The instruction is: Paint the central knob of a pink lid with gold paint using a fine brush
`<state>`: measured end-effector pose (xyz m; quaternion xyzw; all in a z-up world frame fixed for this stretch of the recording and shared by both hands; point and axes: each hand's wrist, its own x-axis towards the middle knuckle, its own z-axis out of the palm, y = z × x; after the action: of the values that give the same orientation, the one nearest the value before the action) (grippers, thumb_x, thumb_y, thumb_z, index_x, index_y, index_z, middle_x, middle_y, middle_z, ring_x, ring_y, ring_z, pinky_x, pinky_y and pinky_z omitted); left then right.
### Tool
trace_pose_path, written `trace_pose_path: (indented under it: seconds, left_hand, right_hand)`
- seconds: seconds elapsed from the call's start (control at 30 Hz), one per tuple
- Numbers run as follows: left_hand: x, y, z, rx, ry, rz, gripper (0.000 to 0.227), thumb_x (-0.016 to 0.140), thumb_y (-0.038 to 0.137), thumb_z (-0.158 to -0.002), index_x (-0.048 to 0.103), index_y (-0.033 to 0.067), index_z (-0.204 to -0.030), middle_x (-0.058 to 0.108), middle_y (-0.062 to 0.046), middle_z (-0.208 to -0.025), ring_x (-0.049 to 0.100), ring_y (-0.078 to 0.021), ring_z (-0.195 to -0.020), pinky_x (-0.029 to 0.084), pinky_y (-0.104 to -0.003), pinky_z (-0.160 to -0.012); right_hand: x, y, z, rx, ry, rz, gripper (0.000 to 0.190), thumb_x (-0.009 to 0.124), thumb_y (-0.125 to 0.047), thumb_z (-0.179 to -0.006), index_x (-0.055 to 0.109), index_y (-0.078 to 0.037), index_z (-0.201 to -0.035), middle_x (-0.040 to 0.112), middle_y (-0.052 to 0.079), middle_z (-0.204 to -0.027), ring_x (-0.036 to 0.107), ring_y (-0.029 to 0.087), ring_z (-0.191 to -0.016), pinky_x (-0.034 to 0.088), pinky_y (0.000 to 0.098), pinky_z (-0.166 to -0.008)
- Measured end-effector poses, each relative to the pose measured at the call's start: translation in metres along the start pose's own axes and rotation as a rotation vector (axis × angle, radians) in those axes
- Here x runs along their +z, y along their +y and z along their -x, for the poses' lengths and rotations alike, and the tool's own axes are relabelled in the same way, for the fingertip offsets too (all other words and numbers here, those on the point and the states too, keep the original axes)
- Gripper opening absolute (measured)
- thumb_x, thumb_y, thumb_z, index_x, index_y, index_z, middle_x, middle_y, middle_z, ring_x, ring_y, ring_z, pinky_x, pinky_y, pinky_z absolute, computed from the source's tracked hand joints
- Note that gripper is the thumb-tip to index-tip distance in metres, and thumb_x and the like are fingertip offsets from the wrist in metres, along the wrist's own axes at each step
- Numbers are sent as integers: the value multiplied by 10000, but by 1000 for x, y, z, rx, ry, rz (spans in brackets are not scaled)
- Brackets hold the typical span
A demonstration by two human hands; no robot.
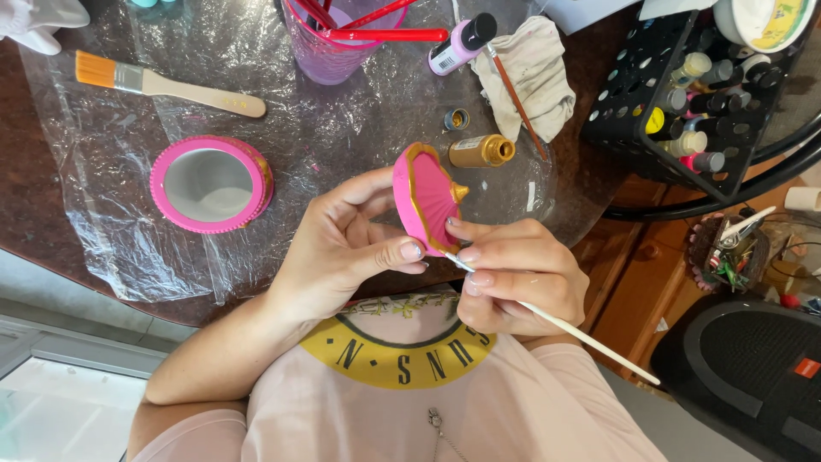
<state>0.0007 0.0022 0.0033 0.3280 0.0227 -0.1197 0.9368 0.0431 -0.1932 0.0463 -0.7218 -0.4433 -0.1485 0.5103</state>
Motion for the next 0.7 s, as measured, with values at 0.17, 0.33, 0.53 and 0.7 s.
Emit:
trace_pose_path:
  seconds: [0.17,0.33,0.53,0.7]
  left_hand:
    - [-2,-7,0,22,-19,81,684,788,54,-866,481,-2,-1474,602,-241,-1444,713,-290,-1086,684,-346,-772]
    - [-10,-17,4,-5,-37,137,753,786,26,-869,428,37,-1532,557,-198,-1494,716,-337,-1073,688,-418,-790]
    - [-12,-13,7,99,-100,42,897,895,123,-794,420,-5,-1544,559,-133,-1479,594,-225,-1284,629,-380,-951]
    - [-19,-14,8,232,-141,-137,945,885,116,-801,355,18,-1578,430,-147,-1627,457,-223,-1473,397,-403,-1242]
  right_hand:
    - [16,2,-3,7,177,-77,142,685,-133,-971,557,-73,-956,629,136,-901,660,257,-710,732,400,-700]
    - [28,6,-17,-131,500,-276,157,700,-77,-964,548,-55,-933,583,104,-877,583,183,-705,678,297,-663]
    - [4,11,-7,-38,766,-156,188,644,-71,-914,477,-102,-993,535,85,-815,486,161,-609,551,251,-528]
    - [-5,10,14,123,759,-199,133,635,-109,-981,531,-39,-1024,542,172,-912,603,235,-832,667,339,-625]
